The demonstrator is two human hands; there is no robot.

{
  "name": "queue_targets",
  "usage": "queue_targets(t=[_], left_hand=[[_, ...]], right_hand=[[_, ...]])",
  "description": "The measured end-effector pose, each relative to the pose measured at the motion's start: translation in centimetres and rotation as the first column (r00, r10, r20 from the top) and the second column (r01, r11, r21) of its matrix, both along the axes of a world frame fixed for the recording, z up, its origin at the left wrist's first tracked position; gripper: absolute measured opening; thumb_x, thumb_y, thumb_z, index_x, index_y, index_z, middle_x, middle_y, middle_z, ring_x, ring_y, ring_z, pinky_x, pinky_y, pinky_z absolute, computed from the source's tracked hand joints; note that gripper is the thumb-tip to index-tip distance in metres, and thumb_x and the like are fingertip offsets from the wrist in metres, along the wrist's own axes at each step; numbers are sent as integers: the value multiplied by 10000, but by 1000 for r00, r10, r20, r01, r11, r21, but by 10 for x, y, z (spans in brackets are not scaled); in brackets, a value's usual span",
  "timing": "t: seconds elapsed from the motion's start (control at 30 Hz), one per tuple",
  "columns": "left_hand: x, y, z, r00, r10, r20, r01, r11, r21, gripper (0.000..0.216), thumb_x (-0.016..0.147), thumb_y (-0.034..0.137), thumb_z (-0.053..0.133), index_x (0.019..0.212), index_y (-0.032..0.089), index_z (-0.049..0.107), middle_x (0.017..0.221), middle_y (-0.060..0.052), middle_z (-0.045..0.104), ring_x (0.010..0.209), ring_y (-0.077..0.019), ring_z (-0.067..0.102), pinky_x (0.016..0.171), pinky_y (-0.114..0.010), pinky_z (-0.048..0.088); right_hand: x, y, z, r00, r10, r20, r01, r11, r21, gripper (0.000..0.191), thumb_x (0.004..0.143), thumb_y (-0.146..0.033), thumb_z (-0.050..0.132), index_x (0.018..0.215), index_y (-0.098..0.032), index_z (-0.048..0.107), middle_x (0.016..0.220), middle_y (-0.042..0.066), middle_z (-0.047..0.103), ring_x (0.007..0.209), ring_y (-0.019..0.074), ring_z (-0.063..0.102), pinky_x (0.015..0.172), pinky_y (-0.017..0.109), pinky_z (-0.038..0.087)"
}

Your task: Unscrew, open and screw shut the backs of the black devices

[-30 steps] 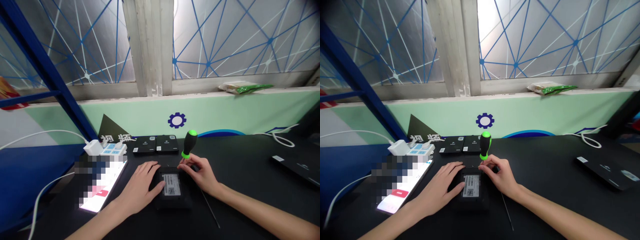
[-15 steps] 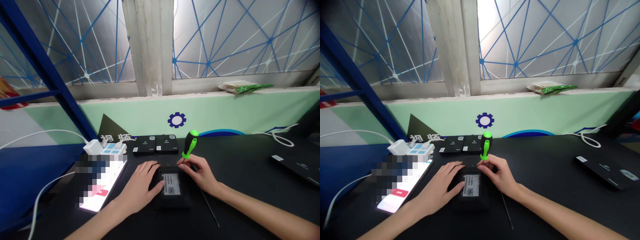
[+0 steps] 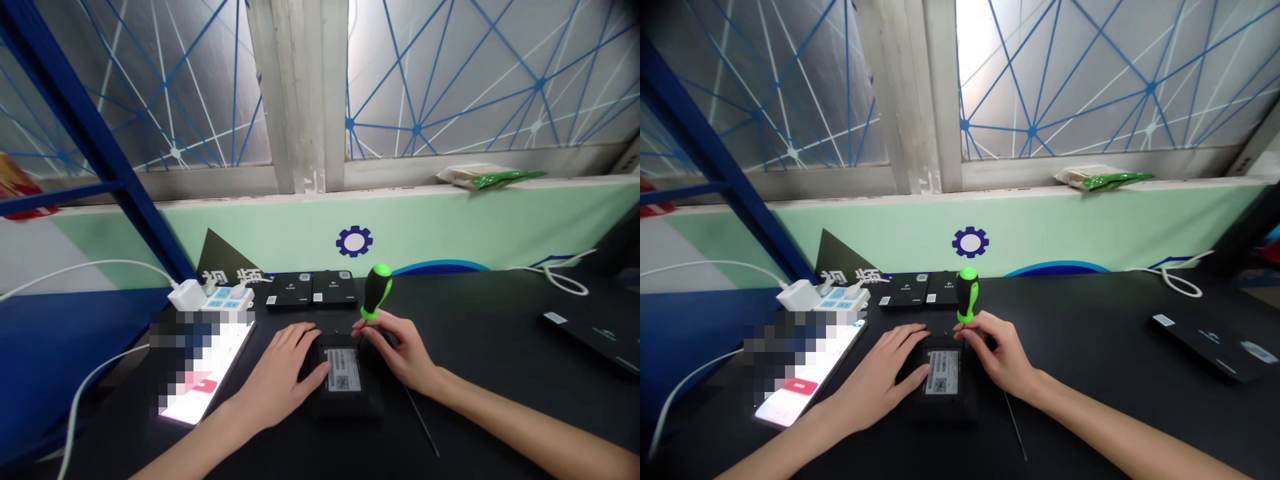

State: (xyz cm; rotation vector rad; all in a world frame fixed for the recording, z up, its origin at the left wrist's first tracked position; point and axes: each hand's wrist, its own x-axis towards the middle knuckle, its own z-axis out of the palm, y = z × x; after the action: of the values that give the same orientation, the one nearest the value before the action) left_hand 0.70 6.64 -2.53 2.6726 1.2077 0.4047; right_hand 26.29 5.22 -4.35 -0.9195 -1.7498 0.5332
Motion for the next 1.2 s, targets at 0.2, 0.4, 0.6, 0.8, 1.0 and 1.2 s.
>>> queue_targets(t=[0.2, 0.4, 0.6, 0.8, 1.0, 1.2], left_hand=[[0, 0, -1, 1000, -5, 10, 5, 1000, 12, 464, 996, 514, 453, 1366, 243, 516, 1407, -92, 530, 1303, -306, 476, 1062, -493, 406], [0, 0, 1, 1000, 2, 4, -2, 1000, -16, 476, 999, 526, 439, 1374, 240, 507, 1422, -97, 514, 1313, -309, 462, 1064, -498, 401], [1, -1, 3, 1000, 8, 5, -8, 1000, -15, 467, 996, 528, 439, 1346, 231, 524, 1412, -104, 529, 1309, -321, 471, 1052, -517, 410], [1, -2, 1, 999, 26, 25, -26, 1000, -7, 458, 990, 536, 443, 1293, 209, 545, 1379, -117, 556, 1291, -319, 493, 1039, -507, 427], [2, -2, 1, 999, 25, 27, -25, 1000, -10, 453, 990, 537, 443, 1289, 209, 535, 1379, -121, 549, 1286, -321, 491, 1040, -512, 419], [3, -2, 1, 999, 34, 21, -33, 999, -16, 476, 986, 540, 450, 1315, 201, 510, 1375, -125, 549, 1285, -316, 492, 1045, -503, 419]], right_hand=[[0, -1, -7, 994, 71, -81, -72, 997, -21, 177, 1006, -233, 488, 1039, -215, 662, 845, 41, 677, 630, 146, 583, 591, 264, 492], [1, -2, -14, 975, 54, -216, -62, 998, -29, 201, 1016, -281, 477, 987, -202, 659, 899, 67, 664, 650, 155, 589, 587, 280, 511], [0, -2, -6, 968, 34, -249, -47, 998, -47, 241, 1023, -306, 458, 958, -207, 669, 945, 82, 694, 869, 217, 663, 807, 354, 537], [5, -2, 1, 995, 20, -99, -28, 996, -83, 287, 996, -359, 500, 853, -215, 702, 1022, 78, 741, 965, 252, 688, 897, 390, 505], [5, -2, -1, 999, 22, -33, -22, 1000, 2, 403, 1033, -358, 390, 814, -217, 698, 1057, 75, 738, 949, 245, 679, 880, 387, 482], [5, -6, 10, 986, 163, 31, -163, 987, -2, 427, 1028, -401, 394, 766, -219, 677, 865, 77, 716, 837, 228, 651, 804, 380, 498]])
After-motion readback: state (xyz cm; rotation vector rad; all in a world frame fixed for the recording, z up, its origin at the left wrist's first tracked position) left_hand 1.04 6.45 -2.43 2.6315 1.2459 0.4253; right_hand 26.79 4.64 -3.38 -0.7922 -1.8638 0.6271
